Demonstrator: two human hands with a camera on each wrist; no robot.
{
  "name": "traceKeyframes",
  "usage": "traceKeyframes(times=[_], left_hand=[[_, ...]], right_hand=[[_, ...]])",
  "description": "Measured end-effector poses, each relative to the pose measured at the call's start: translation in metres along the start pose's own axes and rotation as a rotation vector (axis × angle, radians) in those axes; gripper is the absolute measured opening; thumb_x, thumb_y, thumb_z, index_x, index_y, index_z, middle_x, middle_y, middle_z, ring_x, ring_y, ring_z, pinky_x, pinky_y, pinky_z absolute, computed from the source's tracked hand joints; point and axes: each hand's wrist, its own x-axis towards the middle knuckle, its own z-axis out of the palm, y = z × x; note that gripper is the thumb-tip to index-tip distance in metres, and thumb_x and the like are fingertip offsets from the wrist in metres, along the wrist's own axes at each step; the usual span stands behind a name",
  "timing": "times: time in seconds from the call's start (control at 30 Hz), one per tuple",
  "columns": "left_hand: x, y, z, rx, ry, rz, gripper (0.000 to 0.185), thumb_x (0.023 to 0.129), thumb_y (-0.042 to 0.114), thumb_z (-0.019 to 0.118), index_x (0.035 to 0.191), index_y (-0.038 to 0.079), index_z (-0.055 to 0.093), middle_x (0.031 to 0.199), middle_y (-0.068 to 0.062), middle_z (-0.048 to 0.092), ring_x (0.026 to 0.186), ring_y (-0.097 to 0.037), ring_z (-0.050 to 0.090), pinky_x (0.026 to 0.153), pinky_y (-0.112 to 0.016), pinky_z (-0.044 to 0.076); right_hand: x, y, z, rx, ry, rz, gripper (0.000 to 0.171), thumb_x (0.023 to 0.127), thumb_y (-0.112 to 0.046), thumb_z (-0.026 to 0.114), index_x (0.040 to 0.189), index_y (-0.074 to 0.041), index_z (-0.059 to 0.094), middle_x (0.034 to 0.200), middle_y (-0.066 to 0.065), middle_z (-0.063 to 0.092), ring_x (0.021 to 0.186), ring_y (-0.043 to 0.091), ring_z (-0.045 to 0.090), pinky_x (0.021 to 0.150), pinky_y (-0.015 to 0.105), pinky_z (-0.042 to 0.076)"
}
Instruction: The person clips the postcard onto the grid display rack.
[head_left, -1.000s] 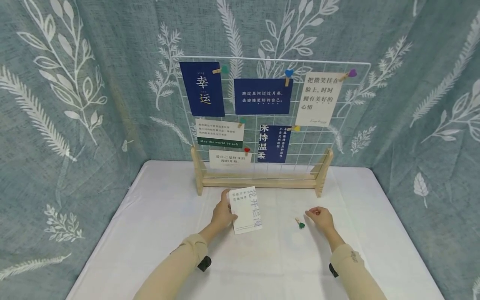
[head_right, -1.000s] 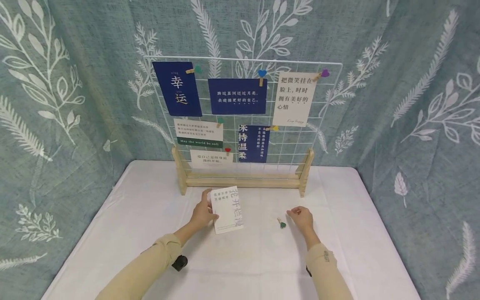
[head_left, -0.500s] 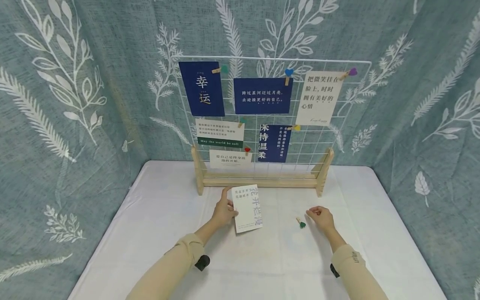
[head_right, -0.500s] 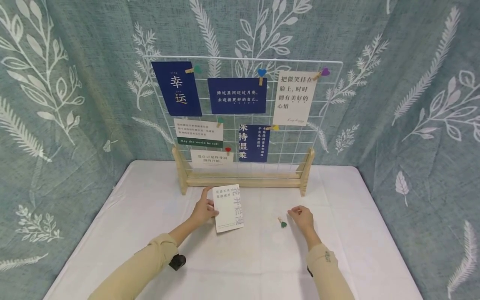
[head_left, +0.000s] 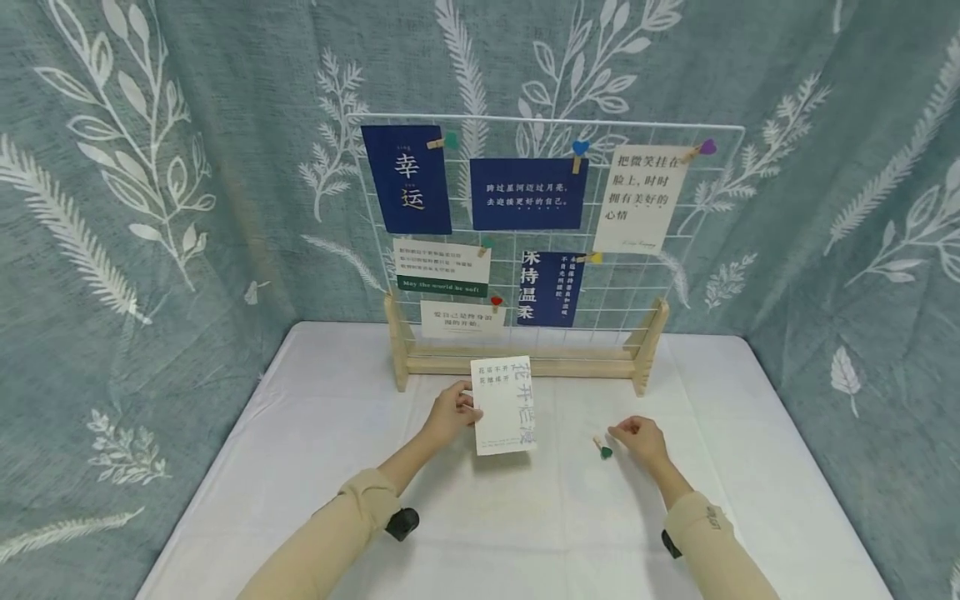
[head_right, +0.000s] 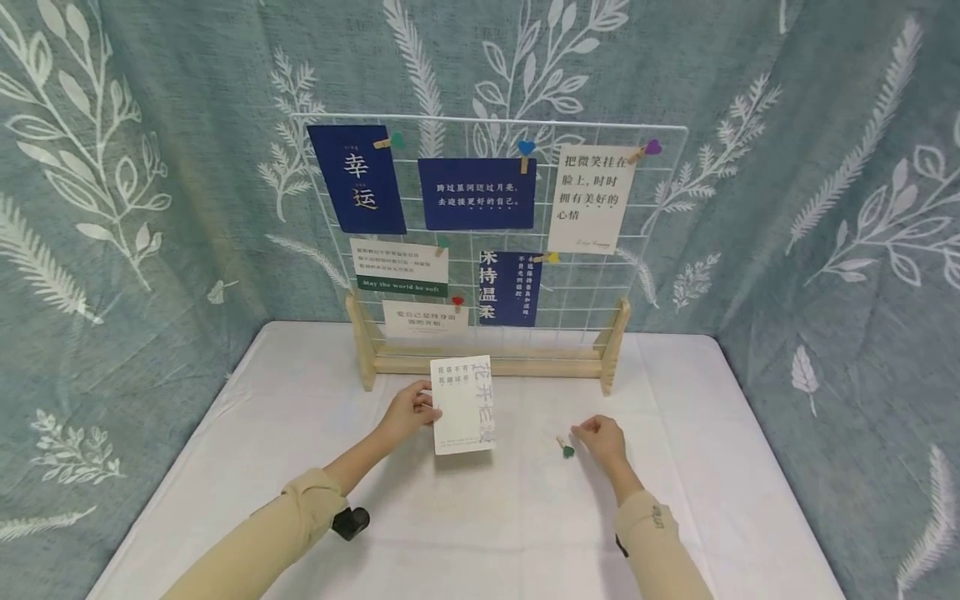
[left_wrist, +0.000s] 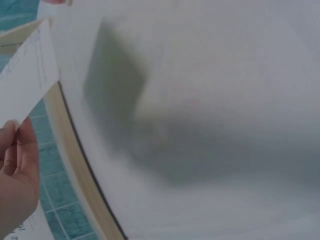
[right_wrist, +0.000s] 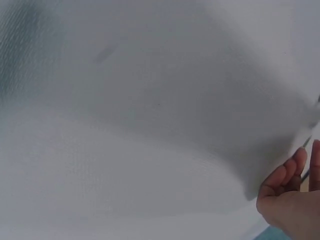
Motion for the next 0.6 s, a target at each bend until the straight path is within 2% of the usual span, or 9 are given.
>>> traceKeyframes(times=[0.07,0.17,0.3,0.43,0.6], left_hand=[[0.000,0.005,-0.004,0.021,0.014,0.011,0.032,0.084,-0.013,0.059,0.114,-0.012,0.052,0.088,-0.024,0.065,0.070,-0.016,0.064,0.064,-0.028,0.058],[-0.002,0.013,-0.008,0.042,0.042,0.019,0.024,0.085,-0.010,0.059,0.109,-0.011,0.055,0.087,-0.023,0.066,0.070,-0.017,0.064,0.062,-0.029,0.058],[-0.004,0.023,-0.013,0.042,0.067,0.056,0.022,0.085,-0.009,0.059,0.107,-0.011,0.056,0.085,-0.022,0.066,0.071,-0.020,0.065,0.062,-0.031,0.058],[-0.005,0.029,-0.014,0.018,0.071,0.078,0.023,0.085,-0.010,0.059,0.108,-0.011,0.056,0.085,-0.023,0.066,0.071,-0.021,0.066,0.061,-0.032,0.059],[-0.005,0.036,-0.012,0.004,0.084,0.067,0.020,0.084,-0.010,0.060,0.104,-0.009,0.059,0.085,-0.023,0.067,0.066,-0.017,0.064,0.059,-0.031,0.058]], right_hand=[[0.000,-0.002,0.001,-0.027,-0.027,-0.004,0.026,0.087,-0.018,0.064,0.089,0.008,0.061,0.076,0.009,0.056,0.072,0.018,0.048,0.061,0.024,0.039],[-0.001,-0.003,0.004,-0.125,-0.074,-0.041,0.027,0.085,-0.022,0.067,0.085,0.004,0.060,0.083,0.014,0.062,0.078,0.023,0.056,0.067,0.032,0.045],[-0.003,-0.007,0.006,-0.264,-0.113,-0.081,0.030,0.081,-0.027,0.071,0.085,-0.001,0.057,0.090,0.016,0.065,0.082,0.029,0.059,0.073,0.044,0.046],[-0.007,-0.012,0.007,-0.325,-0.133,-0.072,0.030,0.079,-0.028,0.073,0.082,-0.003,0.055,0.083,0.010,0.062,0.079,0.028,0.055,0.072,0.043,0.041],[-0.011,-0.012,0.009,-0.357,-0.118,-0.095,0.025,0.081,-0.024,0.071,0.076,-0.006,0.054,0.074,0.004,0.056,0.074,0.025,0.051,0.070,0.041,0.038]])
